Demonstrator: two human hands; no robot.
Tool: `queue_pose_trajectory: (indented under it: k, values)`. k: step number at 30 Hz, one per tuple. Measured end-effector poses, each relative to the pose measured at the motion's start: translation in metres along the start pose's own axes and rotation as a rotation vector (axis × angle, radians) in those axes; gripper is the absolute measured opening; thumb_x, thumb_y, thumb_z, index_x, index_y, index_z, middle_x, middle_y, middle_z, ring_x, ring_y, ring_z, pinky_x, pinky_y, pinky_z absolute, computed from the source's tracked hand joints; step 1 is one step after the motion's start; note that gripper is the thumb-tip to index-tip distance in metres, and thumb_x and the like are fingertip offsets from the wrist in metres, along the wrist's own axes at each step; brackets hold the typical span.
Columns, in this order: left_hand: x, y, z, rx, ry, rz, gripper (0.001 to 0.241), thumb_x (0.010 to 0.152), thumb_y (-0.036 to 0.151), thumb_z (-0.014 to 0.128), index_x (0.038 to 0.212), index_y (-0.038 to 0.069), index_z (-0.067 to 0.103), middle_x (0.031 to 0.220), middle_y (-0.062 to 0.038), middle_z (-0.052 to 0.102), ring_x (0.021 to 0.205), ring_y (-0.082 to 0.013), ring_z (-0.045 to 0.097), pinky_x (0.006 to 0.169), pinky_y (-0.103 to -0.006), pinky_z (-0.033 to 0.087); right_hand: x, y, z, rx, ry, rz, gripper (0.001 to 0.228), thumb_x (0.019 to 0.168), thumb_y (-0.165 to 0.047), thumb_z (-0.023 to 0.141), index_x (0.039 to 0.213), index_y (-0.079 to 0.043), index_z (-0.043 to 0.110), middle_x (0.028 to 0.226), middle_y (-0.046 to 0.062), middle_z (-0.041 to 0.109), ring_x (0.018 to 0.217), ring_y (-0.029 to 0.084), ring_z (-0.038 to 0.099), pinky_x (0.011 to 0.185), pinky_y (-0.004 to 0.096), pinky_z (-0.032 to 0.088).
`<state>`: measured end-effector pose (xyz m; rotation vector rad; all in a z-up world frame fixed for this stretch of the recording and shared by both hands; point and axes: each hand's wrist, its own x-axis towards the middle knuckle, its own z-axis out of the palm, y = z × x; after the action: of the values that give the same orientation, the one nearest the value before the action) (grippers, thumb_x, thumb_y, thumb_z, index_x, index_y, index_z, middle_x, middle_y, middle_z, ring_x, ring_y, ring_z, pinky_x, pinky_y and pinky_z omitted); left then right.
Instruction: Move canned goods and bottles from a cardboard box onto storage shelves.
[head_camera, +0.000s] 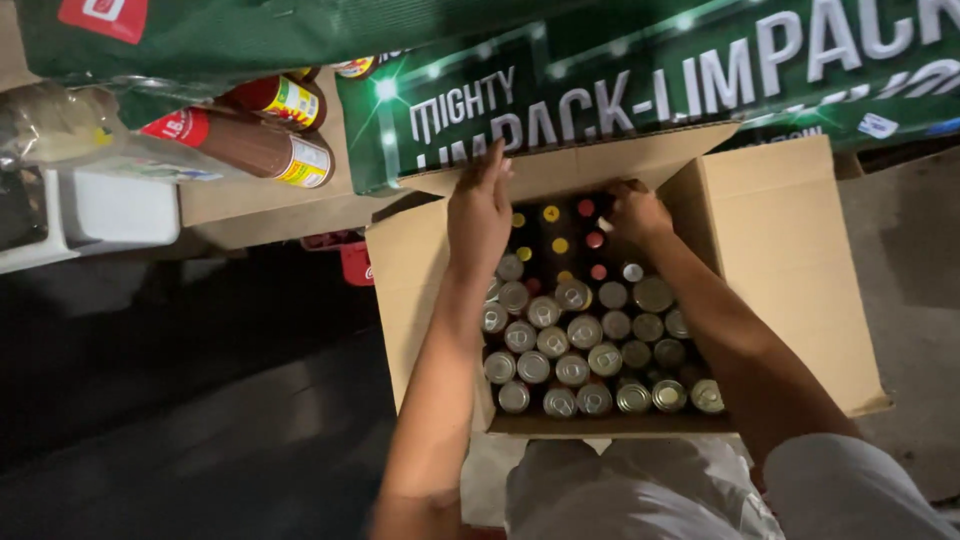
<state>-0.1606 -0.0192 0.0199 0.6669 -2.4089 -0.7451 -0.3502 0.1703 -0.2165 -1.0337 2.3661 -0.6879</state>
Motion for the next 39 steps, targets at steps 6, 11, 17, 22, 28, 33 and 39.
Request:
queue_pose_trajectory:
  k: [6, 11, 17, 22, 28, 33, 39]
  values:
    - [-0.001, -0.003, 0.004, 0.042, -0.006, -0.017, 0.046, 0.099, 0.001, 0.059, 0.143, 0.012, 0.058, 0.116, -0.012, 0.076, 0.105, -0.0260, 0.075, 0.086, -0.0384, 0.060, 0.001, -0.007, 0.002, -0.178, -0.213, 0.109, 0.045, 0.088, -0.032, 0.071, 0.130, -0.016, 0.063, 0.138, 0.019, 0.060, 0.121, 0.041, 0.060, 0.098, 0.051, 0.052]
    - [-0.001, -0.006, 0.005, 0.009, -0.014, -0.018, 0.043, 0.101, 0.003, 0.059, 0.143, 0.013, 0.057, 0.118, -0.010, 0.076, 0.108, -0.0244, 0.075, 0.087, -0.0375, 0.061, -0.011, 0.013, 0.010, -0.258, -0.255, 0.143, 0.043, 0.090, -0.025, 0.069, 0.131, -0.014, 0.063, 0.134, 0.021, 0.063, 0.119, 0.043, 0.063, 0.097, 0.051, 0.054]
    - [0.001, -0.013, 0.006, 0.098, -0.049, 0.014, 0.045, 0.101, 0.005, 0.061, 0.145, 0.013, 0.056, 0.120, -0.009, 0.076, 0.105, -0.0254, 0.074, 0.084, -0.0363, 0.061, -0.042, 0.009, -0.019, -0.211, -0.196, 0.172, 0.045, 0.087, -0.020, 0.068, 0.131, -0.012, 0.063, 0.122, 0.026, 0.066, 0.110, 0.047, 0.065, 0.092, 0.054, 0.054]
    - [0.001, -0.016, 0.006, 0.131, -0.044, 0.028, 0.045, 0.099, 0.009, 0.062, 0.144, 0.015, 0.057, 0.116, -0.006, 0.077, 0.100, -0.0262, 0.076, 0.080, -0.0371, 0.061, -0.074, 0.009, -0.041, -0.105, 0.044, 0.106, 0.036, 0.097, -0.029, 0.067, 0.126, -0.007, 0.065, 0.108, 0.031, 0.068, 0.101, 0.049, 0.066, 0.089, 0.056, 0.054]
    - [0.005, -0.014, 0.000, 0.156, -0.150, -0.059, 0.042, 0.102, 0.019, 0.059, 0.144, 0.019, 0.058, 0.109, -0.014, 0.075, 0.094, -0.0354, 0.073, 0.077, -0.0449, 0.058, -0.118, -0.020, -0.087, -0.161, 0.115, 0.002, 0.048, 0.084, -0.031, 0.075, 0.127, -0.010, 0.066, 0.098, 0.026, 0.072, 0.096, 0.045, 0.068, 0.089, 0.052, 0.055]
    - [-0.005, -0.023, 0.008, 0.082, -0.043, 0.092, 0.045, 0.103, 0.020, 0.057, 0.148, 0.017, 0.050, 0.110, -0.016, 0.076, 0.094, -0.0370, 0.073, 0.077, -0.0476, 0.058, -0.157, -0.062, -0.136, -0.136, 0.193, -0.034, 0.047, 0.082, -0.029, 0.078, 0.124, -0.010, 0.070, 0.098, 0.022, 0.072, 0.089, 0.040, 0.070, 0.085, 0.048, 0.057]
    - [-0.025, -0.005, -0.009, 0.150, -0.222, 0.006, 0.062, 0.106, 0.026, 0.055, 0.162, 0.020, 0.028, 0.099, -0.020, 0.073, 0.087, -0.0407, 0.071, 0.074, -0.0520, 0.055, -0.193, -0.119, -0.185, -0.089, 0.223, -0.028, 0.049, 0.076, -0.026, 0.080, 0.122, -0.010, 0.075, 0.095, 0.017, 0.074, 0.079, 0.030, 0.073, 0.079, 0.042, 0.059]
